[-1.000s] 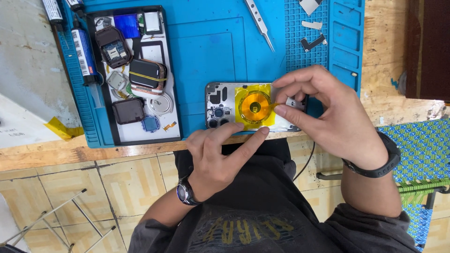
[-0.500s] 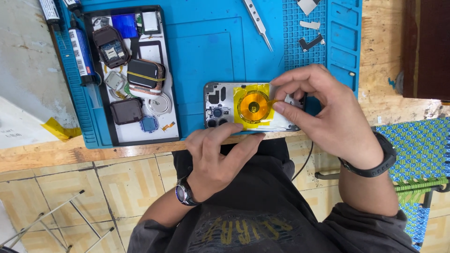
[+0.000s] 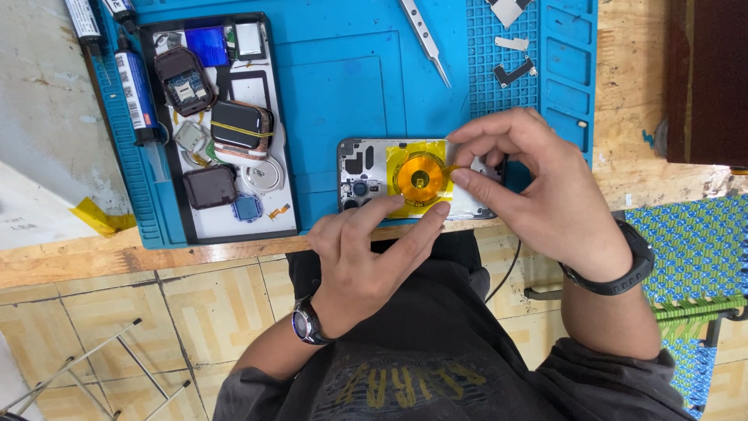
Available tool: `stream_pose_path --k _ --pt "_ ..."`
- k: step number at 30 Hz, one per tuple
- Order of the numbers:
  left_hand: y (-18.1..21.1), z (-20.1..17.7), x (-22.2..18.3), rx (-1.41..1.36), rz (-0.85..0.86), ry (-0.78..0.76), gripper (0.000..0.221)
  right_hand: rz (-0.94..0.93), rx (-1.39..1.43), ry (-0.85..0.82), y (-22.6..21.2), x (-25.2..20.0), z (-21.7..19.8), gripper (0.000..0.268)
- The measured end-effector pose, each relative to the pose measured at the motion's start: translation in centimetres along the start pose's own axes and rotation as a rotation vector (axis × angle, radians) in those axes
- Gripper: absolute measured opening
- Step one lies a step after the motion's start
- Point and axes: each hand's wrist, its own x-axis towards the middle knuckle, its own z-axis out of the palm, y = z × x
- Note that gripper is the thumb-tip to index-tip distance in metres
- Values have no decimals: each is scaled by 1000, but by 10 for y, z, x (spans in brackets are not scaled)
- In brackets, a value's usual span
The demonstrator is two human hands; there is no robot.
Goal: Applying and smoothing a protective adhesive film onto the internal wireless charging coil of a smartphone during a repair process.
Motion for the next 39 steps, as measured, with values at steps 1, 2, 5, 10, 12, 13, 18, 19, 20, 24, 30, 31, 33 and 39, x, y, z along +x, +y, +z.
stream_pose_path --k 1,2,5,10,12,13,18,19,20,24,30,31,33,39 --pt "0 1 1 0 0 0 41 -1 0 0 0 0 0 26" --pt "0 1 3 34 13 -12 35 0 -8 -5 0 0 -1 26" --pt "0 1 6 63 30 -14 27 0 -20 -8 0 0 -1 27" --pt "0 2 6 61 42 -6 27 0 -28 -4 0 0 0 26" --pt "0 2 6 70 44 -7 29 -4 -47 0 0 1 0 25" --pt "0 2 6 70 44 -6 29 -5 -48 0 0 0 0 25" --pt "0 2 6 73 38 -2 28 -9 -107 39 2 0 1 24" --pt "0 2 6 74 37 -1 28 -11 -108 39 1 -1 1 24" --pt "0 2 6 76 40 3 30 -43 -141 49 1 -1 2 25" --pt "0 1 7 73 38 16 28 -99 -200 86 0 -3 2 25" --pt "0 0 6 83 34 3 32 -131 -212 135 1 -5 3 17" --pt "0 1 6 83 33 3 32 -132 -213 135 0 -5 2 17" --pt "1 3 6 95 35 34 35 -275 -312 201 -2 -4 2 12" --pt "0 3 5 92 38 60 32 -455 -605 119 12 -21 -8 23"
